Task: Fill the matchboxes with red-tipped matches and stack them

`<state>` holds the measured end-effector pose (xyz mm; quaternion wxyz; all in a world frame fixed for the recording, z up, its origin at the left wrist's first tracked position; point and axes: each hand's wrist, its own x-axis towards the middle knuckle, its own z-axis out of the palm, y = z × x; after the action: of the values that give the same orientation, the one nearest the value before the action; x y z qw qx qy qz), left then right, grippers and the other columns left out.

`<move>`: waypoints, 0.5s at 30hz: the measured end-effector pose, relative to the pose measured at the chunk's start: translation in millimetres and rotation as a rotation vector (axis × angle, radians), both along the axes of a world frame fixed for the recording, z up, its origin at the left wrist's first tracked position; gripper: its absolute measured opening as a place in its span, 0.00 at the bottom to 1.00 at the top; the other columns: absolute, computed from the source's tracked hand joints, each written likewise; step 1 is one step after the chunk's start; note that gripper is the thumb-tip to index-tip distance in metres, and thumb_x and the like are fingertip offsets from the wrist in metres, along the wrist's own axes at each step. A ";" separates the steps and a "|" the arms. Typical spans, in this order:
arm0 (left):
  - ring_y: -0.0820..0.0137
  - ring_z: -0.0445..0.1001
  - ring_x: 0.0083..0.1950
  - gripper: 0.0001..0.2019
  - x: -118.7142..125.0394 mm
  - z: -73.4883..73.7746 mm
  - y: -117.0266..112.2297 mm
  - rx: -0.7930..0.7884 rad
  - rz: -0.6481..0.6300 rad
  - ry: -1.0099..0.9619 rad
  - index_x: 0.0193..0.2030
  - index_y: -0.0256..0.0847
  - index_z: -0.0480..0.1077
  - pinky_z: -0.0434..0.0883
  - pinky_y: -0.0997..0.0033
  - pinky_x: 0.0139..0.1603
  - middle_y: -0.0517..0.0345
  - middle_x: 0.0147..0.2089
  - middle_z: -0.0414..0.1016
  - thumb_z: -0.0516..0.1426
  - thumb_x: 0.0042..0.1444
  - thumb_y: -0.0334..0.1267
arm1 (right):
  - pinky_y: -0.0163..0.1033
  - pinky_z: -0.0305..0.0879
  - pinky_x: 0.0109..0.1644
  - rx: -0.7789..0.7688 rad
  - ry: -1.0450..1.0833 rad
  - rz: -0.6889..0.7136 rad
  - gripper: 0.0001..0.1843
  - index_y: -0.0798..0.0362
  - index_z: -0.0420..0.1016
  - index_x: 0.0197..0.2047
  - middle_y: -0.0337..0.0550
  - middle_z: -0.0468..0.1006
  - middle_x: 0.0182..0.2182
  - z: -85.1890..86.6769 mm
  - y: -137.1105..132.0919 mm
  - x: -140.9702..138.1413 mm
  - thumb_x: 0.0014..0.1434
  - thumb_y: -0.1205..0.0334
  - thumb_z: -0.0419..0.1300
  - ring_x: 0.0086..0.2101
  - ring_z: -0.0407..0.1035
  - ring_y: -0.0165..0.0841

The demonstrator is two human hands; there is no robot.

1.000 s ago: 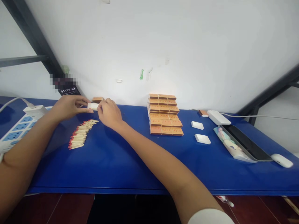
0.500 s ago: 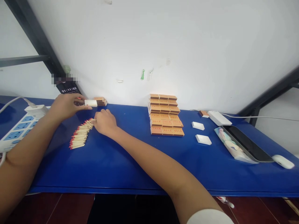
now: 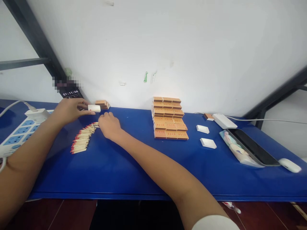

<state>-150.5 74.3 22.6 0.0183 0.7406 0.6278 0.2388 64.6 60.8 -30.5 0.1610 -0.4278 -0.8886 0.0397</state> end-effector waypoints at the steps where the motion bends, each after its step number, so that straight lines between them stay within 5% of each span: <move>1: 0.51 0.86 0.52 0.35 -0.8 -0.7 0.8 -0.001 -0.009 -0.003 0.51 0.41 0.80 0.74 0.58 0.52 0.44 0.48 0.89 0.65 0.56 0.73 | 0.48 0.72 0.61 0.002 -0.009 0.012 0.14 0.62 0.79 0.58 0.62 0.80 0.55 0.5 1.1 1.6 0.78 0.66 0.56 0.58 0.71 0.46; 9: 0.47 0.86 0.54 0.30 -5.7 -6.5 8.3 -0.059 0.001 -0.015 0.45 0.48 0.81 0.77 0.59 0.55 0.49 0.46 0.89 0.70 0.45 0.68 | 0.47 0.69 0.61 -0.004 0.014 0.099 0.16 0.60 0.82 0.53 0.60 0.82 0.53 16.7 21.3 27.3 0.81 0.60 0.54 0.55 0.73 0.46; 15: 0.46 0.87 0.55 0.31 13.7 -1.3 -1.2 -0.147 -0.079 -0.164 0.43 0.47 0.80 0.79 0.60 0.55 0.49 0.47 0.90 0.72 0.39 0.68 | 0.43 0.66 0.60 0.048 0.156 0.042 0.15 0.57 0.80 0.54 0.54 0.81 0.53 25.4 23.8 31.1 0.82 0.61 0.53 0.56 0.70 0.42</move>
<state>-136.9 73.1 21.2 0.1333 0.7394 0.6104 0.2509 95.8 84.6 -5.1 0.2389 -0.4008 -0.8828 0.0551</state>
